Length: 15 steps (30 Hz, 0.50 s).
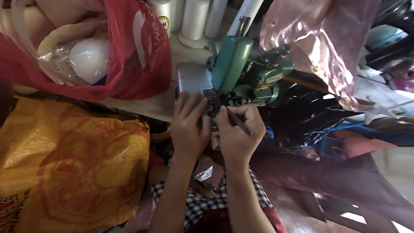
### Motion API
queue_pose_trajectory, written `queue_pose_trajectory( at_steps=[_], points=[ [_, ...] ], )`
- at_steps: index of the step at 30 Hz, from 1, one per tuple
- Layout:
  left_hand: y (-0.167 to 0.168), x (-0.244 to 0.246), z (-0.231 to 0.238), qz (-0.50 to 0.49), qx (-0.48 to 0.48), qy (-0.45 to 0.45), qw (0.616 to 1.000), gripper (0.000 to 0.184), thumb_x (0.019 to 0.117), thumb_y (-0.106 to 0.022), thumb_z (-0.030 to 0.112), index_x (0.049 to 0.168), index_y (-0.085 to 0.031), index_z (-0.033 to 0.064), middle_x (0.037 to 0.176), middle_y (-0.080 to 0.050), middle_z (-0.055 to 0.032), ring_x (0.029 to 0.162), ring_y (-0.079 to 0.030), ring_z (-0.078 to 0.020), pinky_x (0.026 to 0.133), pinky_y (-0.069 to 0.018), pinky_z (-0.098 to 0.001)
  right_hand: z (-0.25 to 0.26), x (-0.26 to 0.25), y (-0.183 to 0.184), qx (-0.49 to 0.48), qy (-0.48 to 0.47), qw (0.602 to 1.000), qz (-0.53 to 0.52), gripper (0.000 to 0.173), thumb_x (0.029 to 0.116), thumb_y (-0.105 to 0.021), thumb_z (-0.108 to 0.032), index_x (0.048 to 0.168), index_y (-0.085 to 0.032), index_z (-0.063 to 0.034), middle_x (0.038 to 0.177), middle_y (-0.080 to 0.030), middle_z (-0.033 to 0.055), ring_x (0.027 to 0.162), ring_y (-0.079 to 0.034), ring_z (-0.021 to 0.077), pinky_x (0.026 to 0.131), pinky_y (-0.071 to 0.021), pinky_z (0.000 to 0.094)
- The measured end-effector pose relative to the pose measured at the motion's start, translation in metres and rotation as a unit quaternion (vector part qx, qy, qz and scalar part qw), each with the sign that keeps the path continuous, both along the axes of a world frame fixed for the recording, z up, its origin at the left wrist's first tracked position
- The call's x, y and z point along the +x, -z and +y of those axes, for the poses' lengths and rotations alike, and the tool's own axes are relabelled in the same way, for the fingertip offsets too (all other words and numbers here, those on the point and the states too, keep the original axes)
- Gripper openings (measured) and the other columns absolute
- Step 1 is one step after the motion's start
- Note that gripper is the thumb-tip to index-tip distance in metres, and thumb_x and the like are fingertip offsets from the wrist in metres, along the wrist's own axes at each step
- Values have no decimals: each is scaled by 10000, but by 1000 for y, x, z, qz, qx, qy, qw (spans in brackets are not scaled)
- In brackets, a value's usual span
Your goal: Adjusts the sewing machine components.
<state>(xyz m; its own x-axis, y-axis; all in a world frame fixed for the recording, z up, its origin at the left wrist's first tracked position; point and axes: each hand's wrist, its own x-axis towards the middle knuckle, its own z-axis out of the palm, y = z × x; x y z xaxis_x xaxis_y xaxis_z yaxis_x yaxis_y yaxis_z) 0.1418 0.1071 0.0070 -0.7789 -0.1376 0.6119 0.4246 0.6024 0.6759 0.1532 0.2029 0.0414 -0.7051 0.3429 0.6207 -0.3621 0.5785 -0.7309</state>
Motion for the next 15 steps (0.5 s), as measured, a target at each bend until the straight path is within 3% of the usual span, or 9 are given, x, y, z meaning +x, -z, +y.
queue_pose_trajectory(
  at_steps=[15],
  points=[
    [0, 0, 0, 0, -2, 2, 1000, 308, 935, -563, 113, 1150, -774, 45, 1357, -670, -128, 1393, -506, -391, 1173, -380, -478, 0, 0, 0, 9, 16, 1000, -12, 86, 838, -730, -87, 862, -655, -52, 759, -634, -29, 664, -595, -57, 610, -496, 97]
  ],
)
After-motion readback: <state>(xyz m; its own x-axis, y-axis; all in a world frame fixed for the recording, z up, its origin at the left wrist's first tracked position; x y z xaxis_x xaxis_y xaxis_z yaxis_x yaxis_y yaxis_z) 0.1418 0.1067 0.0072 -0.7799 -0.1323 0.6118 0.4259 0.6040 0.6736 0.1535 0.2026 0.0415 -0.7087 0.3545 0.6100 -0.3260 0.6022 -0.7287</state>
